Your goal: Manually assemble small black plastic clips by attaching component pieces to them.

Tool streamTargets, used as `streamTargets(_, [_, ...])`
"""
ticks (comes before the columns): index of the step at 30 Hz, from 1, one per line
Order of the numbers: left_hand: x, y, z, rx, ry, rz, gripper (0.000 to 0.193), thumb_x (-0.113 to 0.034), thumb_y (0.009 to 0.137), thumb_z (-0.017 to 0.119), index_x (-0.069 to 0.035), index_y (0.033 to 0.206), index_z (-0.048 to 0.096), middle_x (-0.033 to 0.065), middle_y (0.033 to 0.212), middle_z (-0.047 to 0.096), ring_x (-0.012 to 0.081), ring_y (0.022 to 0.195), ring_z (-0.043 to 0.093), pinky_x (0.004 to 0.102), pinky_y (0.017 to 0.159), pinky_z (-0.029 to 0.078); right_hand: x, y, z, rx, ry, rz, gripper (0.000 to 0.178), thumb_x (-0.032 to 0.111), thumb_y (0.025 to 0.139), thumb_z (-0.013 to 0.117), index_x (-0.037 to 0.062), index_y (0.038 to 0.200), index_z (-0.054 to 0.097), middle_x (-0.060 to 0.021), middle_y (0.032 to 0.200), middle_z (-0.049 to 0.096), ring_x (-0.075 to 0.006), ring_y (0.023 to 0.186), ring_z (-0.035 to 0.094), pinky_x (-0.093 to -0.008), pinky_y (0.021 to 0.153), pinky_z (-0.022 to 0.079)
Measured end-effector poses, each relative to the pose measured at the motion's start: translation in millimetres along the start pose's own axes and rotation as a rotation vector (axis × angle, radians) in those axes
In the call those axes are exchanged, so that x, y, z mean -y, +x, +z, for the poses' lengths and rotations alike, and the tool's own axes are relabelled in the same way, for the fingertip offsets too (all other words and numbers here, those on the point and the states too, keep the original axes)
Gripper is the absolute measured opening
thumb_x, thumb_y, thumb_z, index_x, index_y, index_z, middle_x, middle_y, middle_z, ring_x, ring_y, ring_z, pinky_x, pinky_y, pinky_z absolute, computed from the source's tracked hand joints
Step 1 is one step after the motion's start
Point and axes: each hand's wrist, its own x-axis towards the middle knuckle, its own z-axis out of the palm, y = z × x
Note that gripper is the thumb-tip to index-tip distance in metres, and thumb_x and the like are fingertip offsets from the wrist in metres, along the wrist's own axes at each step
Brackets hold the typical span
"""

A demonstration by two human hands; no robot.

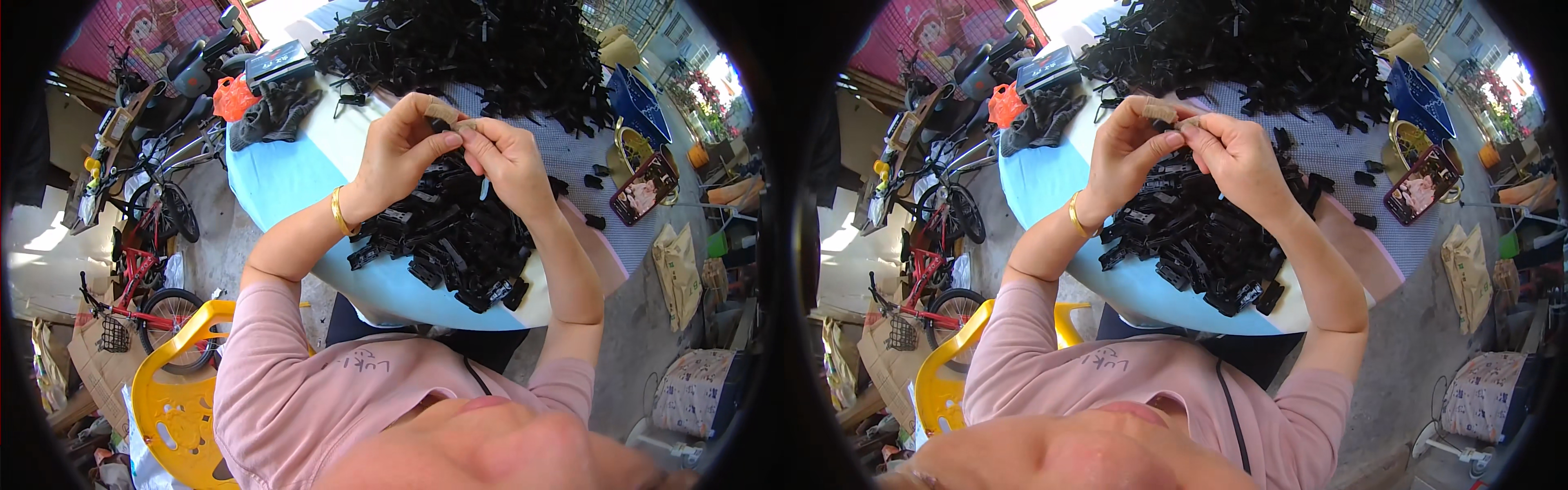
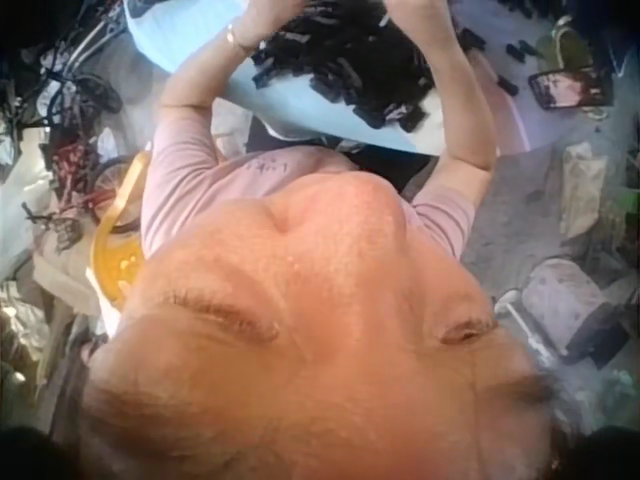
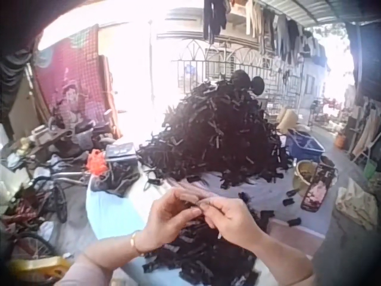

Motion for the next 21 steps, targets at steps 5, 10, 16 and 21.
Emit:
streamTargets(5, [-0.4,-0.7,4.5,-0.083,0.243,0.183,0.021,0.003,0.077,0.064,0.003,0.096,0.055,0.0089,0.095,0.061,0.0104,0.084,0.058,0.0223,0.072,0.048,-2.4,1.1,-2.7,0.007,0.032,-0.021,0.019,0.014,0.089,0.051,-0.0006,0.091,0.063,0.0045,0.061,0.049,-0.0027,0.054,0.038,-0.0181,0.049,0.031])
streamTargets(10, [-5.3,1.0,0.3,0.007,0.226,-0.044,0.045,0.005,0.079,0.06,0.001,0.12,0.043,0.0117,0.105,0.058,0.0166,0.093,0.058,0.026,0.081,0.047,-24.4,29.3,-51.4,-0.228,-0.146,-0.097,0.019,0.016,0.088,0.055,-0.0003,0.091,0.064,0.0036,0.072,0.059,-0.0017,0.063,0.048,-0.0158,0.058,0.039])
streamTargets(16, [-6.5,0.2,11.9,0.368,0.714,0.166,0.061,-0.017,0.069,0.072,-0.006,0.123,0.045,0.0077,0.096,0.063,0.0251,0.094,0.057,0.032,0.079,0.046,-153.8,43.7,-116.4,-0.322,-1.005,0.324,0.03,0.021,0.07,0.057,0.0113,0.098,0.065,-0.0181,0.091,0.062,-0.0366,0.084,0.06,-0.0429,0.076,0.048])
streamTargets(21, [-3.3,3.4,8.5,0.382,0.559,0.076,0.051,-0.02,0.08,0.064,0.002,0.122,0.045,0.0127,0.111,0.058,0.0218,0.107,0.053,0.0312,0.094,0.038,-196.6,44.2,-115.5,-0.327,-1.045,0.253,0.021,0.021,0.075,0.056,0.0069,0.088,0.064,-0.0186,0.085,0.063,-0.0369,0.083,0.06,-0.0445,0.075,0.048])
